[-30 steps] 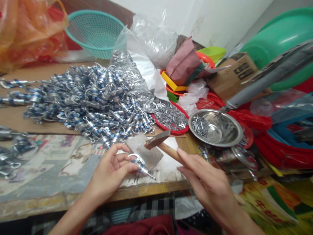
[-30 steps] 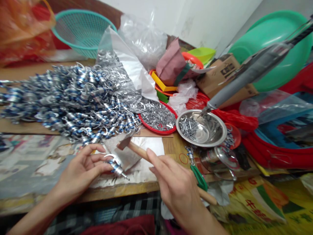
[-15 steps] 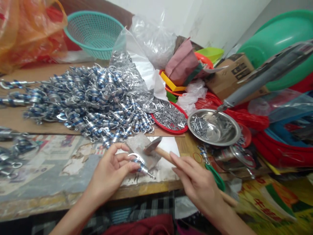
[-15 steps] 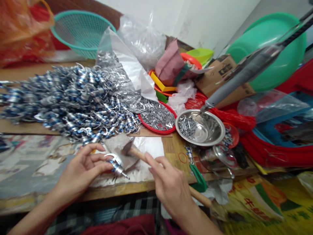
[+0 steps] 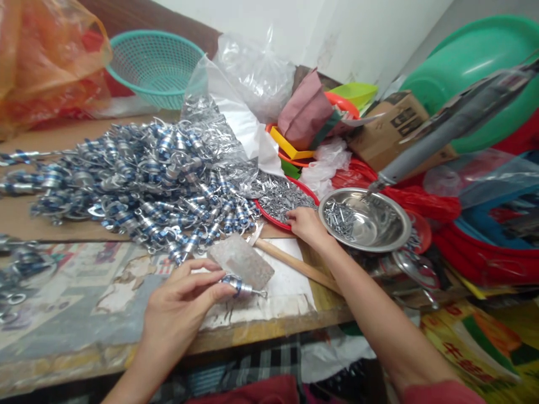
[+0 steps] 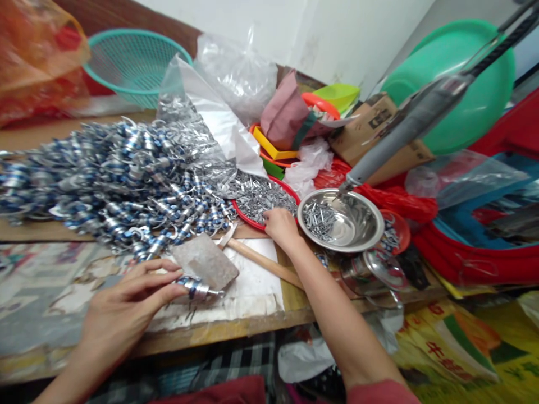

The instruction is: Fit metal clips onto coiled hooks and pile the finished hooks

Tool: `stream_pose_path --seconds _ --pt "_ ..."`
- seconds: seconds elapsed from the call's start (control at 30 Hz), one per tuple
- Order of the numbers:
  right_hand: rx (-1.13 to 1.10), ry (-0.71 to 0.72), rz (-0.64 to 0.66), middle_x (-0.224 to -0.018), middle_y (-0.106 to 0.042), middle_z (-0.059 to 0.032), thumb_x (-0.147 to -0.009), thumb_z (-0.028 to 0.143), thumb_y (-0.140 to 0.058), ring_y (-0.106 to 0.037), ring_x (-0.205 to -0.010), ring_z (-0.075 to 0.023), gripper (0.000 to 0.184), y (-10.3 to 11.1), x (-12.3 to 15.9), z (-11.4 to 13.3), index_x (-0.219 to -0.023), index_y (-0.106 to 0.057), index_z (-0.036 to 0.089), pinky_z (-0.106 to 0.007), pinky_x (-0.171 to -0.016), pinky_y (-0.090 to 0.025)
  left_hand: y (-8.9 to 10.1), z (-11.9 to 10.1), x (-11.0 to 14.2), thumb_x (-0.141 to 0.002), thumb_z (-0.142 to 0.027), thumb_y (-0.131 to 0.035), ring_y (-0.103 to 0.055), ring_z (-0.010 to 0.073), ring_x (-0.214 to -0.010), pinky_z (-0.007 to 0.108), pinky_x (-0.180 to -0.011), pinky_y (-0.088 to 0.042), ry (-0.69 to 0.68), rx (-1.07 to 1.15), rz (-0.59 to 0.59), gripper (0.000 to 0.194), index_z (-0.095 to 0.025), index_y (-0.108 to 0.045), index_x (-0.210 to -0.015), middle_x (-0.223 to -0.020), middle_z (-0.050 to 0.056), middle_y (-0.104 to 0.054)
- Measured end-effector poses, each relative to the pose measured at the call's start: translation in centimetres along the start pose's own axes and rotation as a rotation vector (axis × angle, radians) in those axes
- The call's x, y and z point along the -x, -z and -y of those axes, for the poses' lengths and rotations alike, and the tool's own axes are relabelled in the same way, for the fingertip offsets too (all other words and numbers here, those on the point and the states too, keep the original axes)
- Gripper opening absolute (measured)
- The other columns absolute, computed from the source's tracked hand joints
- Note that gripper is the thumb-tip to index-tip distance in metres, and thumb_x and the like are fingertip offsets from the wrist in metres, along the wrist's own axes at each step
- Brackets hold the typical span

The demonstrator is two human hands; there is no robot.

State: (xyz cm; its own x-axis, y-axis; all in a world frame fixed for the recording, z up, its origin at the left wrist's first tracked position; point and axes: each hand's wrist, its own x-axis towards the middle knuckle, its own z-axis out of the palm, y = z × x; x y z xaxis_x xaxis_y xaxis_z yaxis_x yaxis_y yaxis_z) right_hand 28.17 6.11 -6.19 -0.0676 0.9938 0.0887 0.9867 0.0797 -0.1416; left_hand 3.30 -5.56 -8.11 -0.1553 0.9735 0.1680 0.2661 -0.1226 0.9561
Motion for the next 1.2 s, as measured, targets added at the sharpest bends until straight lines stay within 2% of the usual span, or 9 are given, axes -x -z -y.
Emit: stream_pose_path --seconds 0.13,0.23,0.37,0.53,0.77,0.93,1.0,1.07,1.2 --pt "0.078 -0.003 0.086 -0.092 -0.071 -0.0132 -0.069 0.009 -0.059 -0.063 -0.094 -0.0281 0.032 0.0 -1.6 0.2 -0.098 -0.071 0.017 -0.034 -0.084 -0.046 0.2 0.3 0.1 -0.063 -0.031 -0.072 -0.064 0.0172 -0.078 0.025 -0.068 -0.049 -0.130 -0.036 0.027 0.006 -0.028 -0.075 -0.067 -0.082 0.002 -0.069" --pt "0.089 0.006 0.129 -0.092 -0.071 -0.0094 -0.070 0.011 -0.058 -0.064 -0.092 -0.0242 0.035 0.1 -1.9 -0.3 -0.102 -0.069 0.019 -0.028 -0.083 -0.046 0.3 0.4 0.1 -0.066 -0.029 -0.070 -0.064 0.0166 -0.077 0.025 -0.070 -0.049 -0.227 -0.069 0.076 0.007 -0.028 -0.075 -0.071 -0.082 0.002 -0.068" --pt "0.087 0.012 0.146 -0.094 -0.071 -0.0079 -0.071 0.014 -0.060 -0.065 -0.092 -0.0223 0.033 0.0 -1.9 -1.2 -0.102 -0.069 0.019 -0.025 -0.082 -0.046 0.3 0.5 0.0 -0.070 -0.025 -0.068 -0.064 0.0147 -0.076 0.023 -0.068 -0.049 -0.270 -0.074 0.168 0.009 -0.027 -0.075 -0.076 -0.082 0.001 -0.067" --pt "0.054 0.018 0.068 -0.097 -0.071 -0.0087 -0.068 0.010 -0.061 -0.063 -0.095 -0.0238 0.029 -0.9 -1.7 -1.6 -0.093 -0.072 0.019 -0.027 -0.084 -0.045 0.3 0.4 0.1 -0.072 -0.020 -0.065 -0.065 0.0150 -0.080 0.022 -0.073 -0.050 -0.287 -0.064 0.156 0.008 -0.024 -0.073 -0.072 -0.082 0.003 -0.068" --pt "-0.103 0.021 -0.119 -0.092 -0.070 -0.0102 -0.080 0.015 -0.055 -0.064 -0.087 -0.0201 0.021 -0.4 -1.1 -1.9 -0.093 -0.072 0.015 -0.031 -0.084 -0.047 0.6 -0.6 0.1 -0.068 -0.021 -0.066 -0.070 0.0178 -0.074 0.025 -0.072 -0.055 -0.175 -0.044 0.145 0.010 -0.025 -0.075 -0.068 -0.079 0.003 -0.076" --pt "-0.352 0.111 -0.192 -0.090 -0.068 -0.0053 -0.083 0.017 -0.054 -0.063 -0.085 -0.0146 0.021 1.3 2.8 2.5 -0.096 -0.070 0.020 -0.028 -0.077 -0.051 0.6 -0.7 0.1 -0.064 -0.025 -0.071 -0.071 0.0199 -0.073 0.027 -0.073 -0.057 -0.085 -0.039 0.077 0.013 -0.029 -0.075 -0.075 -0.078 -0.001 -0.077" --pt "-0.707 0.257 -0.140 -0.088 -0.070 -0.0024 -0.078 0.014 -0.060 -0.065 -0.081 -0.0139 0.018 1.6 5.3 5.2 -0.088 -0.072 0.023 -0.028 -0.074 -0.052 0.6 -0.6 0.3 -0.062 -0.027 -0.072 -0.071 0.0203 -0.073 0.028 -0.074 -0.057 -0.043 -0.047 0.064 0.018 -0.029 -0.075 -0.080 -0.081 -0.001 -0.077" --pt "-0.903 0.342 -0.114 -0.081 -0.071 -0.0017 -0.074 0.011 -0.063 -0.065 -0.075 -0.0137 0.018 1.6 7.6 7.6 -0.083 -0.072 0.023 -0.027 -0.069 -0.054 0.5 -0.3 0.4 -0.062 -0.029 -0.073 -0.072 0.0203 -0.073 0.028 -0.073 -0.057 -0.003 -0.045 0.056 0.025 -0.028 -0.074 -0.087 -0.083 -0.001 -0.076" --pt "-1.089 0.277 -0.054 -0.080 -0.072 -0.0025 -0.072 0.007 -0.061 -0.067 -0.070 -0.0131 0.024 1.1 9.8 10.0 -0.091 -0.069 0.019 -0.024 -0.063 -0.056 0.4 -0.2 0.5 -0.062 -0.030 -0.073 -0.071 0.0207 -0.075 0.029 -0.076 -0.056 0.020 -0.048 0.037 0.032 -0.025 -0.072 -0.094 -0.089 0.001 -0.076"
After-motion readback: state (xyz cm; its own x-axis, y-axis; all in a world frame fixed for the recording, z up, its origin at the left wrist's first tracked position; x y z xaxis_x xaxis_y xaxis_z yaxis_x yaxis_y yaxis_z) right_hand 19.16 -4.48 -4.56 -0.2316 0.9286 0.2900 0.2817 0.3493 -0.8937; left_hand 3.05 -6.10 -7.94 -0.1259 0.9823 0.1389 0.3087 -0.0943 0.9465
